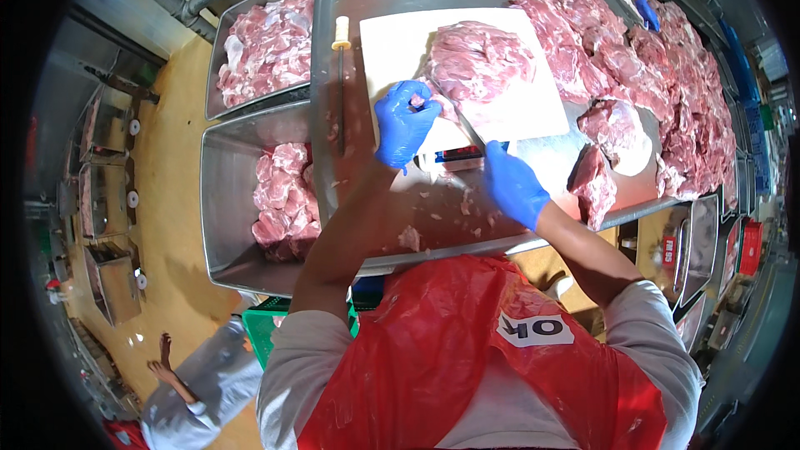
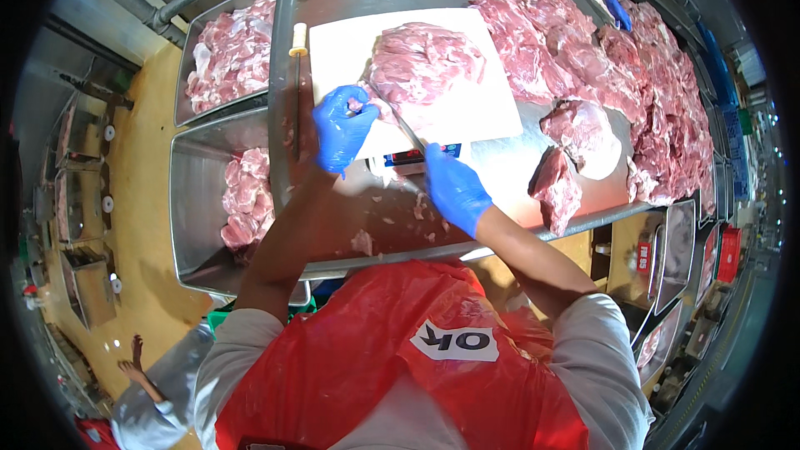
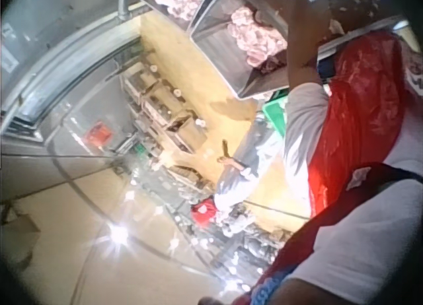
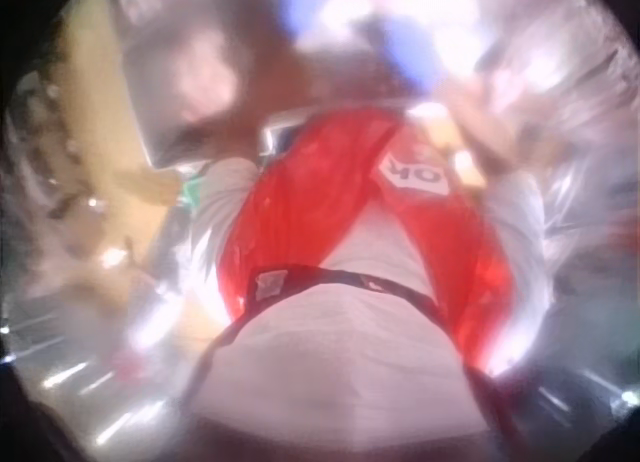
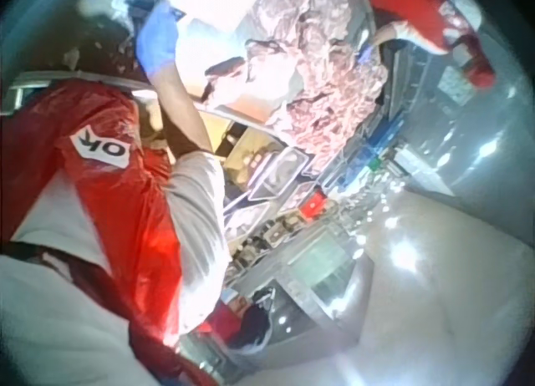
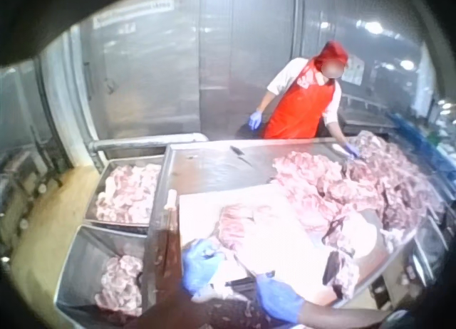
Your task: The person cuts large pieces of raw meat on a cutting board using a knife, separates fat and trimmings, and places the cut pieces into a green basket. The person also weighs the meat on a digital scale during the process.
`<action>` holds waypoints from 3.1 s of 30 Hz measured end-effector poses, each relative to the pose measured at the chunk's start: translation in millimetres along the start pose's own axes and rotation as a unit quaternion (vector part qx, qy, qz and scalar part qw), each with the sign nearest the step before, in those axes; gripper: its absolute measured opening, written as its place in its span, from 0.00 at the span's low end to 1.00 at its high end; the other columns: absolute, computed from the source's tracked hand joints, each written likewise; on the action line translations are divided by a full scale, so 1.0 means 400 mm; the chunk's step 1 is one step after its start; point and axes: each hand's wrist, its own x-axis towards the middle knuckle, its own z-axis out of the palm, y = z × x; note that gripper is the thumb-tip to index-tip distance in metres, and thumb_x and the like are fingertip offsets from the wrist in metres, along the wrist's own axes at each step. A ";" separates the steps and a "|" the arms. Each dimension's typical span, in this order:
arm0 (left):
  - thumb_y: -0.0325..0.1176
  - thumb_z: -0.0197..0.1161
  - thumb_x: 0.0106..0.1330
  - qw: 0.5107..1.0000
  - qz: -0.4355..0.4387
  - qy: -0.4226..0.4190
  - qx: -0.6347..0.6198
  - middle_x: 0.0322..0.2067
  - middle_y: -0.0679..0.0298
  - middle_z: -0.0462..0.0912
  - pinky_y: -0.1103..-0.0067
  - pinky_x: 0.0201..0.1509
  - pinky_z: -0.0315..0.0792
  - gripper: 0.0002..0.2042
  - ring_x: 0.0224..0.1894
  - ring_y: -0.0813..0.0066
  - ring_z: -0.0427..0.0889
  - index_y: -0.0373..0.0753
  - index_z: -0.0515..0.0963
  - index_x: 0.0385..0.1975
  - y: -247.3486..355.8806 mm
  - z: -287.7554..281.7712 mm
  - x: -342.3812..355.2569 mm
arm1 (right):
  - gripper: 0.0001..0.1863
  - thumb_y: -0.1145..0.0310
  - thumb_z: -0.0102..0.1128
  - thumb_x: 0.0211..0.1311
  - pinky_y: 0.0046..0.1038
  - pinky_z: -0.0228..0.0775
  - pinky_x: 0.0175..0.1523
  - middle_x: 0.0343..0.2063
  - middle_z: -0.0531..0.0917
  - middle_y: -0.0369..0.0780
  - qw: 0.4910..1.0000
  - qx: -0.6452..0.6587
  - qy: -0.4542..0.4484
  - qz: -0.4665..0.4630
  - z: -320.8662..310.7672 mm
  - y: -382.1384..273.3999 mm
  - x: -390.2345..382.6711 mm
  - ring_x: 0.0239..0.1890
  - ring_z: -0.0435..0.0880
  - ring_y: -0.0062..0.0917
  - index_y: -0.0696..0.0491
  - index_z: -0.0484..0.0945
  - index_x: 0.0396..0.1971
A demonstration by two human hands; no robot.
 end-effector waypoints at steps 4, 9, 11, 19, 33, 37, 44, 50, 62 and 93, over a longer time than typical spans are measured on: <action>0.19 0.65 0.47 1.000 -0.010 -0.014 -0.002 0.17 0.67 0.70 0.82 0.27 0.68 0.06 0.22 0.83 0.67 0.34 0.75 0.21 0.013 -0.007 -0.010 | 0.12 0.72 0.47 0.64 0.50 0.71 0.38 0.28 0.80 0.59 1.000 -0.016 -0.004 0.009 0.003 -0.035 0.049 0.34 0.81 0.55 0.62 0.63 0.44; 0.19 0.67 0.46 0.997 -0.042 0.022 -0.053 0.19 0.66 0.75 0.81 0.28 0.69 0.06 0.22 0.81 0.71 0.35 0.78 0.22 -0.020 -0.013 -0.010 | 0.15 0.74 0.53 0.60 0.47 0.74 0.42 0.33 0.81 0.59 0.999 -0.025 0.001 0.046 -0.036 -0.148 0.210 0.37 0.82 0.53 0.63 0.63 0.44; 0.20 0.68 0.46 0.996 -0.039 0.063 -0.058 0.20 0.67 0.77 0.81 0.27 0.70 0.07 0.22 0.82 0.72 0.36 0.79 0.24 -0.081 -0.025 0.001 | 0.16 0.74 0.53 0.59 0.46 0.74 0.41 0.32 0.81 0.58 0.998 -0.047 -0.033 0.033 -0.021 -0.123 0.120 0.37 0.83 0.52 0.64 0.63 0.45; 0.19 0.59 0.57 0.998 -0.002 -0.039 -0.048 0.24 0.65 0.78 0.83 0.30 0.69 0.05 0.27 0.83 0.73 0.35 0.76 0.32 -0.068 -0.222 0.080 | 0.12 0.70 0.49 0.66 0.51 0.70 0.30 0.22 0.79 0.56 0.996 -0.089 0.019 0.018 -0.108 -0.048 -0.117 0.26 0.79 0.55 0.61 0.61 0.44; 0.30 0.51 0.70 0.820 -0.380 -0.067 -0.423 0.39 0.62 0.75 0.77 0.35 0.73 0.07 0.34 0.68 0.76 0.43 0.71 0.45 0.111 -0.152 -0.280 | 0.08 0.70 0.55 0.68 0.34 0.70 0.33 0.25 0.79 0.50 0.946 0.181 0.236 0.131 -0.141 0.133 -0.116 0.24 0.78 0.39 0.60 0.71 0.38; 0.26 0.50 0.64 0.713 -0.522 -0.133 -0.449 0.31 0.63 0.74 0.84 0.22 0.65 0.11 0.22 0.78 0.69 0.41 0.71 0.45 0.064 -0.170 -0.316 | 0.09 0.69 0.55 0.68 0.35 0.70 0.32 0.25 0.79 0.49 0.946 0.174 0.232 0.143 -0.111 0.166 -0.152 0.25 0.80 0.41 0.59 0.71 0.39; 0.36 0.61 0.63 0.922 -0.291 -0.103 -0.235 0.41 0.58 0.81 0.79 0.47 0.76 0.22 0.44 0.71 0.78 0.35 0.70 0.56 0.063 -0.399 0.176 | 0.08 0.68 0.53 0.69 0.37 0.71 0.31 0.27 0.81 0.50 0.942 0.211 0.220 0.142 -0.078 0.222 -0.198 0.28 0.82 0.45 0.58 0.70 0.38; 0.46 0.62 0.65 0.948 -0.029 -0.037 0.314 0.49 0.60 0.78 0.77 0.48 0.74 0.34 0.43 0.73 0.79 0.39 0.59 0.67 -0.111 -0.578 0.464 | 0.10 0.66 0.53 0.70 0.35 0.71 0.30 0.24 0.81 0.47 0.930 0.256 0.241 0.111 -0.084 0.252 -0.208 0.25 0.82 0.40 0.59 0.71 0.38; 0.40 0.55 0.69 0.924 -0.361 -0.084 -0.098 0.51 0.61 0.71 0.70 0.51 0.73 0.27 0.50 0.68 0.75 0.40 0.59 0.66 0.088 0.046 0.039 | 0.14 0.61 0.49 0.71 0.24 0.69 0.34 0.24 0.77 0.38 0.860 0.453 0.222 0.080 -0.213 0.356 0.001 0.26 0.76 0.19 0.58 0.72 0.35; 0.53 0.57 0.65 0.950 -0.264 -0.135 0.094 0.56 0.65 0.74 0.68 0.55 0.69 0.25 0.55 0.67 0.73 0.50 0.74 0.59 0.043 -0.210 0.332 | 0.16 0.65 0.50 0.71 0.27 0.74 0.49 0.36 0.82 0.35 0.796 0.568 0.181 0.105 -0.217 0.435 0.028 0.36 0.79 0.20 0.58 0.78 0.50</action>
